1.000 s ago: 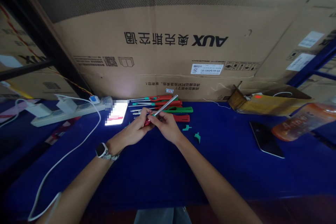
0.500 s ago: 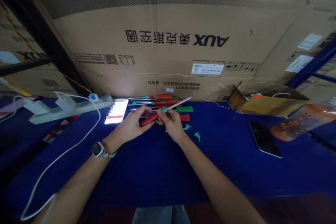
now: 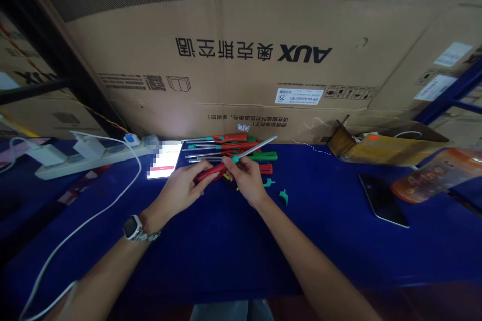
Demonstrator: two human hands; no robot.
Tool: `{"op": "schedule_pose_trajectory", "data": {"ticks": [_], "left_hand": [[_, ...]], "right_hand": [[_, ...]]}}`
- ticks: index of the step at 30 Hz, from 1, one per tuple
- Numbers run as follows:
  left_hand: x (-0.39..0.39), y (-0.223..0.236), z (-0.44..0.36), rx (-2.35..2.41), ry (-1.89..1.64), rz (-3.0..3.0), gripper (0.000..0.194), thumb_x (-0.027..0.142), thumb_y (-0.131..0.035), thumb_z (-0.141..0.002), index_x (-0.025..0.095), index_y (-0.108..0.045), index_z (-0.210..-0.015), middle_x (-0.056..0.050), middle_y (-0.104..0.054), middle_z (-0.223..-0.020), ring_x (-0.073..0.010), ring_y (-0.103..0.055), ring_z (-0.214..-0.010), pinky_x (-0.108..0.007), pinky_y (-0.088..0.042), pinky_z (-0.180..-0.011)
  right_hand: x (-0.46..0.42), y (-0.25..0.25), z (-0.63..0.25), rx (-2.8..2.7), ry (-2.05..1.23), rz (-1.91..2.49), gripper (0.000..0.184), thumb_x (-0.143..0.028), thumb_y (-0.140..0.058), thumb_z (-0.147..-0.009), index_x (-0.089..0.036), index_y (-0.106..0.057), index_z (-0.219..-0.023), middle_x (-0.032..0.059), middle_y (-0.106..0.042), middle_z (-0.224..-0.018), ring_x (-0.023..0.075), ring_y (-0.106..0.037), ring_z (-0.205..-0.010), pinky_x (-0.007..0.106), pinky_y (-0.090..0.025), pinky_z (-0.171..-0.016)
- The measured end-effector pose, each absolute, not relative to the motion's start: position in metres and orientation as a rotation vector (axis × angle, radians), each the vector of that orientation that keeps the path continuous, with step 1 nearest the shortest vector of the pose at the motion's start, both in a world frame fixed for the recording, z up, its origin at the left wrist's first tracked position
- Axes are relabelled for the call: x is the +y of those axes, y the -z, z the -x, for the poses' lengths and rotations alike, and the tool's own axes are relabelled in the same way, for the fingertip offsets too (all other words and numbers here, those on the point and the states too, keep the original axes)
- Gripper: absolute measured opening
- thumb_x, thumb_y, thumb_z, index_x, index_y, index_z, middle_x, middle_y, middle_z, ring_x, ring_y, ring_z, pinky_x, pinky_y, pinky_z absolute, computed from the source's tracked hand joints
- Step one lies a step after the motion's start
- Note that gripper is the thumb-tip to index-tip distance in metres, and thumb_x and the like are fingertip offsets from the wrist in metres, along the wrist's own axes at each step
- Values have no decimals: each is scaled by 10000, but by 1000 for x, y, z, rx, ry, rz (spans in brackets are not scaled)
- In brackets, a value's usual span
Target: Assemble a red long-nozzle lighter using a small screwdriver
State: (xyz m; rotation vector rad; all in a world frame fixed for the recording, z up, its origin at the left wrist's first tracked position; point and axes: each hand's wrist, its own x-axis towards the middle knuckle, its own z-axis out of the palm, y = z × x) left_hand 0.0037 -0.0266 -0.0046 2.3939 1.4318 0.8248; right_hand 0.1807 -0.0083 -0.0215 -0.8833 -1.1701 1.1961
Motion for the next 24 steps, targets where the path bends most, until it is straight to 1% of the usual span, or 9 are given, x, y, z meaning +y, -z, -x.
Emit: {"op": "schedule_pose_trajectory", "data": {"ticks": [3, 5, 7, 10, 13, 16, 18, 20, 24], "left_hand": [[-26, 4, -9, 1408, -780, -2365, 253, 411, -452, -1003, 223, -622, -1013, -14, -713, -785, -165, -649, -635, -244, -382, -550], [-25, 5, -11, 1379, -777, -2311, 256, 409, -436, -1010, 239, -622, -1052, -8, -728, -812, -160, -664, -650, -239, -408, -567], [-24, 9, -11, 1353, -794, -2210, 288, 447, -430, -1009, 240, -630, -1029, 4, -727, -790, -132, -638, -570, -221, -408, -530], [-21, 15, -9, 1291, -845, -2006, 344, 510, -457, -985, 214, -628, -947, 12, -711, -730, -87, -545, -413, -200, -383, -436], [-20, 20, -9, 1215, -854, -1851, 353, 528, -500, -958, 198, -623, -928, -1, -732, -773, -67, -499, -357, -193, -367, -379], [-21, 19, -10, 1176, -851, -1823, 348, 502, -504, -960, 180, -632, -923, -10, -725, -730, -60, -463, -342, -190, -335, -364], [-22, 17, -12, 1152, -848, -1862, 341, 467, -486, -975, 170, -648, -926, 1, -691, -660, -62, -457, -354, -189, -328, -378], [-23, 14, -13, 1135, -837, -1919, 334, 436, -475, -984, 166, -666, -935, 11, -657, -621, -75, -498, -402, -188, -348, -412], [-25, 11, -12, 1122, -837, -2005, 321, 403, -464, -995, 171, -685, -971, 9, -646, -640, -108, -605, -549, -194, -403, -499]], "right_hand": [[-8, 21, -181, -1206, -1178, 958, 443, -581, -787, -681, -181, -601, -637, -38, -527, -510, 87, -428, -464, 254, -341, -482], [-8, 20, -180, -1220, -1150, 996, 474, -616, -771, -680, -184, -584, -623, -39, -518, -497, 86, -417, -448, 250, -322, -461], [-8, 19, -180, -1244, -1146, 1017, 500, -648, -736, -702, -185, -571, -613, -40, -498, -488, 86, -408, -447, 248, -309, -450], [-7, 17, -182, -1221, -1244, 952, 502, -675, -645, -775, -186, -589, -675, -29, -529, -546, 96, -441, -470, 248, -339, -461], [-5, 18, -184, -1124, -1228, 866, 420, -603, -700, -768, -192, -609, -769, -39, -552, -588, 92, -451, -480, 243, -353, -474], [-3, 23, -184, -1106, -1142, 855, 379, -510, -797, -713, -182, -610, -747, -54, -531, -550, 72, -409, -454, 240, -317, -467], [-3, 26, -183, -1097, -1178, 841, 377, -496, -811, -705, -173, -622, -747, -54, -527, -537, 65, -397, -445, 241, -304, -463], [-3, 27, -181, -1077, -1239, 818, 374, -482, -822, -698, -166, -628, -748, -57, -516, -528, 61, -391, -443, 240, -294, -460], [-7, 24, -179, -1043, -1321, 788, 389, -468, -836, -688, -175, -582, -682, -80, -447, -472, 50, -339, -419, 238, -269, -440]]}}
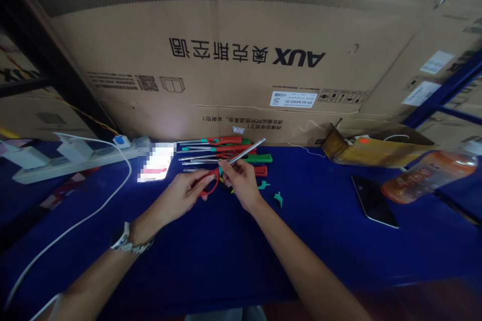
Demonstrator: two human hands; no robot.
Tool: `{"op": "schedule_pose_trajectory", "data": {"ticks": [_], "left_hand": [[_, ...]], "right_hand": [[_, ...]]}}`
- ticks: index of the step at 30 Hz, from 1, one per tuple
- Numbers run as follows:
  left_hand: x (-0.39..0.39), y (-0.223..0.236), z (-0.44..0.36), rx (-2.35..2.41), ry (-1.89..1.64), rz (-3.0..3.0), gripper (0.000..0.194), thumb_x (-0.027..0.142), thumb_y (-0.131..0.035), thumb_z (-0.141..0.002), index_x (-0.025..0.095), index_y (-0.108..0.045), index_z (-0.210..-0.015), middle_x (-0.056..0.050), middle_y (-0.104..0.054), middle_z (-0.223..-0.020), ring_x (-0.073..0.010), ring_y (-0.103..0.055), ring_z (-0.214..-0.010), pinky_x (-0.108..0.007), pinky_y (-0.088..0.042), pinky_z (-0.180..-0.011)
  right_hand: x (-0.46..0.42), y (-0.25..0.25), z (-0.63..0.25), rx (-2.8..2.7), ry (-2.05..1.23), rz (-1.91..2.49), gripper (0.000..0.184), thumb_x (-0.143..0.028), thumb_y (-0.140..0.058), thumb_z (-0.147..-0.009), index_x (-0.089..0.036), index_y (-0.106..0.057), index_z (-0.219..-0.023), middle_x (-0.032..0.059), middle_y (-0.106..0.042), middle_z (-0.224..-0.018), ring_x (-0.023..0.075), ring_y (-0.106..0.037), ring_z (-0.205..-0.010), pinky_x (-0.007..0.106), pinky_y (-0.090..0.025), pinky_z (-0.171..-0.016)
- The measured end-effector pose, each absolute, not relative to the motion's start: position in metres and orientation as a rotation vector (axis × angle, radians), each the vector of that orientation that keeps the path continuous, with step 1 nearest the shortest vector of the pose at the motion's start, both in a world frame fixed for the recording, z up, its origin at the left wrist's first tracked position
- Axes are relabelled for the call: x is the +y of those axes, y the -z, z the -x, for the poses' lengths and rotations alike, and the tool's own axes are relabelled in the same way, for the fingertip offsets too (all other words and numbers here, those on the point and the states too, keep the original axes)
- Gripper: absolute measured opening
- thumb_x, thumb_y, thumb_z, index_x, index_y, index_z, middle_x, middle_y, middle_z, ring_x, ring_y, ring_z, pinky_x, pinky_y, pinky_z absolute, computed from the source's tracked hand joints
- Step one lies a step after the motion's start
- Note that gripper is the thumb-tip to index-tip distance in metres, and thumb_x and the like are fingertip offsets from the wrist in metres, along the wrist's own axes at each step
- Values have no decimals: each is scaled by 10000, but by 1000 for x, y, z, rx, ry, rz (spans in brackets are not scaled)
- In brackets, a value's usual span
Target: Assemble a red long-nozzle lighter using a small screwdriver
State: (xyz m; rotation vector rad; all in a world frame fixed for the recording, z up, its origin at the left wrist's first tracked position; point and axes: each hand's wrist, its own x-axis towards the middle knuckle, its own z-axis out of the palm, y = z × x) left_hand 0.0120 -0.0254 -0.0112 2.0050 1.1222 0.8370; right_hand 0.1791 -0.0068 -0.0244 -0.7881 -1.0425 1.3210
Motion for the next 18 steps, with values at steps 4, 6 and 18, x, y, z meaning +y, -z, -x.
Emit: {"op": "schedule_pose_trajectory", "data": {"ticks": [4, 6, 18], "left_hand": [[-27, 11, -8, 1143, -809, -2075, 352, 406, -414, -1017, 185, -687, -1000, 28, -607, -575, -103, -560, -506, -200, -390, -503], [-28, 12, -7, 1149, -793, -2065, 359, 413, -401, -1019, 186, -675, -971, 34, -590, -557, -95, -531, -473, -194, -378, -480], [-26, 21, -6, 1208, -799, -2006, 473, 598, -481, -938, 228, -533, -1228, -25, -704, -853, -154, -656, -601, -260, -520, -544]], "right_hand": [[-10, 22, -178, -1050, -1413, 801, 424, -481, -841, -677, -184, -541, -643, -81, -445, -436, 46, -312, -384, 235, -248, -411], [-11, 22, -178, -1056, -1435, 803, 439, -491, -839, -677, -188, -525, -626, -80, -449, -422, 44, -310, -362, 234, -247, -400], [-4, 21, -181, -1062, -1282, 956, 430, -497, -849, -646, -179, -560, -660, -65, -508, -423, 61, -393, -324, 215, -282, -350]]}}
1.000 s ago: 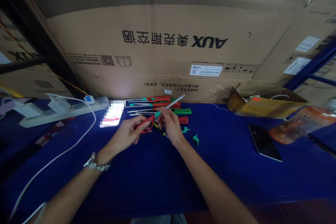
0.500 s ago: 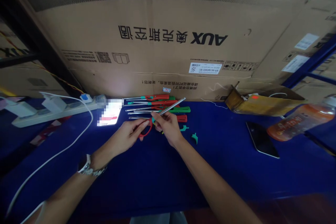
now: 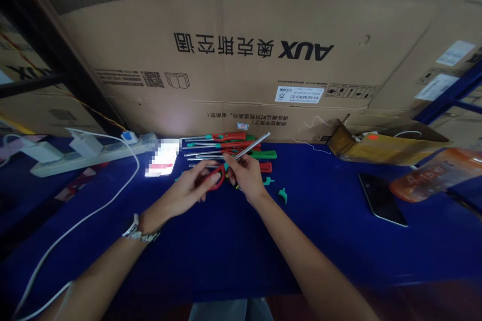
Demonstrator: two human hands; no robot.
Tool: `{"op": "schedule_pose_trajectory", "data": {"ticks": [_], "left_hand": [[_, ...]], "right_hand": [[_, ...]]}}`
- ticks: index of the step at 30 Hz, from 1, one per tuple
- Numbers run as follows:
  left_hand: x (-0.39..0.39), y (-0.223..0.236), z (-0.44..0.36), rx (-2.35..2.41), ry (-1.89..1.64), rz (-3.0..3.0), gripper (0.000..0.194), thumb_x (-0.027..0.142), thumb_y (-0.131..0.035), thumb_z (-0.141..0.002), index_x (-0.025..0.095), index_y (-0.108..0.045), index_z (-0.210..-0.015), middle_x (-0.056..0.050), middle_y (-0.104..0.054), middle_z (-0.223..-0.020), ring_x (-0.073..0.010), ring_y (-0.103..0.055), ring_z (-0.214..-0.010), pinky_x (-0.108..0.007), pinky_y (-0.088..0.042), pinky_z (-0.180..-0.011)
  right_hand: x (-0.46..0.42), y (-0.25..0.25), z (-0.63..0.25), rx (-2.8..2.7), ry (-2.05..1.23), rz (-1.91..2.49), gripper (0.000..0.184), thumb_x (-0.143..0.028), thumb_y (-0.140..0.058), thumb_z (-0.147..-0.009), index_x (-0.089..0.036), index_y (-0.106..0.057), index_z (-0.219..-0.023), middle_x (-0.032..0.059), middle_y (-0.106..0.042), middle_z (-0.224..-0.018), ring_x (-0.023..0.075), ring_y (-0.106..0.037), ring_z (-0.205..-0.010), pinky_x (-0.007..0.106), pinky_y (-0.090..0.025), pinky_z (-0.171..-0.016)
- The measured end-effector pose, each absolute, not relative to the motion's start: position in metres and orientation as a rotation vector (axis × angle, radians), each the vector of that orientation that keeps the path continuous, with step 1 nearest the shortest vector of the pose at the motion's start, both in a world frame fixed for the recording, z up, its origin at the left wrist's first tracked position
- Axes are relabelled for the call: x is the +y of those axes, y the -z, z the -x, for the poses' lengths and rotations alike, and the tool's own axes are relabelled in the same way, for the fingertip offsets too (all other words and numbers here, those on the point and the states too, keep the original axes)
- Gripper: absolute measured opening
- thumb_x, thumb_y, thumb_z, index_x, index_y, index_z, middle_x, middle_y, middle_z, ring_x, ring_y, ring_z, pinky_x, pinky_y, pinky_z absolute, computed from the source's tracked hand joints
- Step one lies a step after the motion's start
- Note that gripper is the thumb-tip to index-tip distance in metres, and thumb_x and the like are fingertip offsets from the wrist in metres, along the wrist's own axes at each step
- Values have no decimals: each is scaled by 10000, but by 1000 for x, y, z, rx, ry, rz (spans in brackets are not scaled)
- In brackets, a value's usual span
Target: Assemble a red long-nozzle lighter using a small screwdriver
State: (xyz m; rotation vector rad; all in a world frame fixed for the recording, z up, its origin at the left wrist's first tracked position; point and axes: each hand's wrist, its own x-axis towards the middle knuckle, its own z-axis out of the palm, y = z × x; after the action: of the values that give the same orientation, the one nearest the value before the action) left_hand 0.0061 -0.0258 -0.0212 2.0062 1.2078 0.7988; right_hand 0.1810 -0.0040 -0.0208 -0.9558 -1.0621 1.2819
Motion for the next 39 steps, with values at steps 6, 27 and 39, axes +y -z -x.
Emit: {"op": "schedule_pose_trajectory", "data": {"ticks": [6, 27, 39], "left_hand": [[-37, 19, -8, 1377, -622, -2432, 359, 502, -448, -985, 215, -547, -1178, -98, -675, -1117, -264, -700, -902, -346, -526, -722], [-29, 29, -20, 1110, -815, -1893, 440, 524, -273, -1025, 200, -512, -848, 26, -522, -603, -129, -486, -514, -257, -394, -510], [-28, 30, -30, 1084, -922, -1631, 578, 660, -274, -975, 178, -539, -798, 14, -535, -590, -111, -483, -439, -237, -404, -432]], "right_hand": [[-1, 25, -180, -961, -1177, 998, 445, -527, -827, -645, -194, -531, -654, -73, -484, -413, 59, -361, -310, 214, -248, -328], [-1, 18, -181, -1089, -1263, 965, 439, -598, -754, -687, -175, -681, -782, -83, -404, -491, 49, -278, -407, 213, -171, -381], [-10, 29, -170, -1190, -1232, 939, 456, -638, -674, -787, -187, -697, -842, -76, -425, -470, 81, -364, -408, 227, -298, -407]]}}
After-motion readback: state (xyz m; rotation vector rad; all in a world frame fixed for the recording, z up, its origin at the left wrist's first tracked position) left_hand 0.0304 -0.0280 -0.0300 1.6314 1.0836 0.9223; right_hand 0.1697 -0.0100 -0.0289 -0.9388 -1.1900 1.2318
